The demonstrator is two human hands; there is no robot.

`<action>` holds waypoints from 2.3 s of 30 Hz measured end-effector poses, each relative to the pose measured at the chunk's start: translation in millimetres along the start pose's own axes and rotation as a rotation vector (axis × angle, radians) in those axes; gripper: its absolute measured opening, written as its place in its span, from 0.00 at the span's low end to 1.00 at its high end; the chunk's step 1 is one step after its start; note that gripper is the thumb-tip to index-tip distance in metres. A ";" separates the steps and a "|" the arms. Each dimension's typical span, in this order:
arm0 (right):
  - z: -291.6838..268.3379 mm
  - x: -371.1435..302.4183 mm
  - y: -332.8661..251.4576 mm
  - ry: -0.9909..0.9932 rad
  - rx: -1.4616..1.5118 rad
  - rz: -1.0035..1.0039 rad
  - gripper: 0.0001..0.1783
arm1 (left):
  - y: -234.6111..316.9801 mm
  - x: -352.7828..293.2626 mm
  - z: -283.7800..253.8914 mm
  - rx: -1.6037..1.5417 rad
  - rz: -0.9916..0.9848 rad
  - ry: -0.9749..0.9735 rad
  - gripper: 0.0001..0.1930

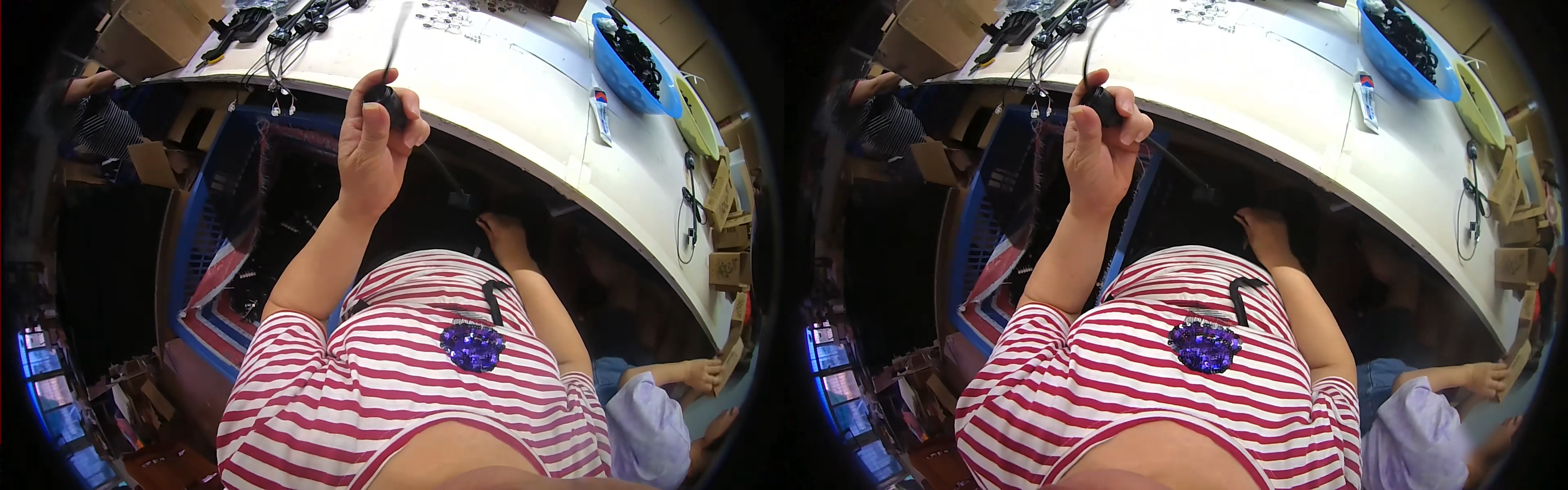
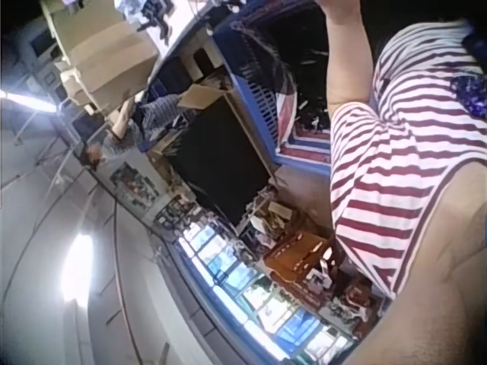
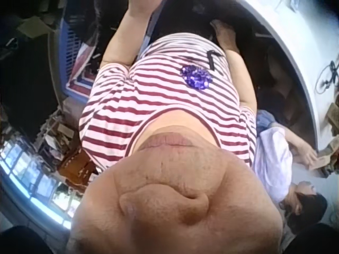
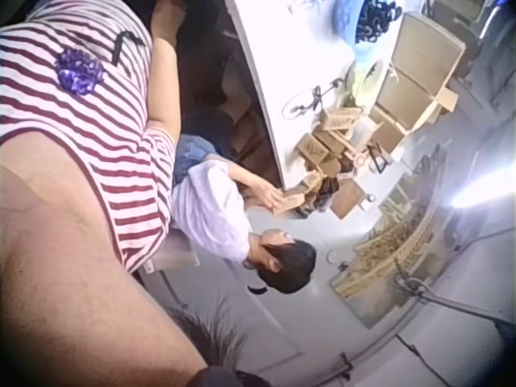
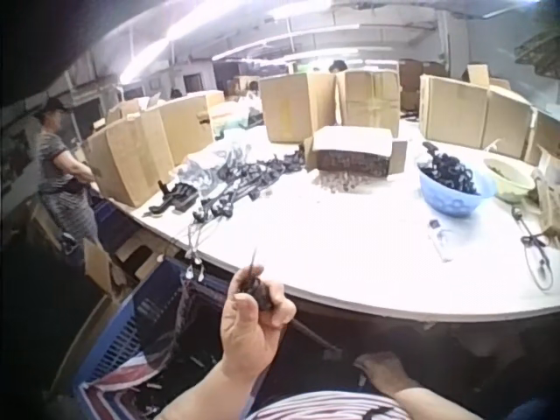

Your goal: The person assembles small electronic components at a workbench. They repeatedly pick up a black cylindrical housing, insert a small LED module, apply glue from a tube, and secure a cap. The process is repeated for multiple units throughout the clip.

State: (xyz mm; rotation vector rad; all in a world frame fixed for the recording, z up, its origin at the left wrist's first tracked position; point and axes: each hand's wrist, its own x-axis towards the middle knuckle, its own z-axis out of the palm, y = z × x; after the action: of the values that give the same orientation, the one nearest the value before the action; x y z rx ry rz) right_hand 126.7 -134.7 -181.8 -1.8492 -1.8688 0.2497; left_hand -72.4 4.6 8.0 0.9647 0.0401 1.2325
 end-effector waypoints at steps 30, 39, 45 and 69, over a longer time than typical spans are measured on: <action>-164.5 50.0 -85.5 -0.134 0.515 -0.099 0.15 | -77.5 -63.7 19.2 0.189 -0.266 -0.467 0.25; -142.2 48.4 -80.0 -0.077 0.532 -0.004 0.09 | -97.8 -69.6 -4.3 0.249 -0.346 -0.493 0.25; -126.2 50.7 -86.2 0.244 0.632 -0.026 0.08 | -90.3 -66.3 -8.8 0.208 -0.319 -0.492 0.18; -140.9 51.0 -70.6 -0.047 0.744 0.300 0.13 | -62.3 -34.9 8.3 0.822 -0.344 -0.129 0.06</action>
State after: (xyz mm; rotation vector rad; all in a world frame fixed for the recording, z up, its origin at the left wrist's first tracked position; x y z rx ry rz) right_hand 131.8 -119.0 -16.9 -1.5683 -1.2507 0.9520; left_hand -33.5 -28.7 -42.4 1.6614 0.6243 0.8200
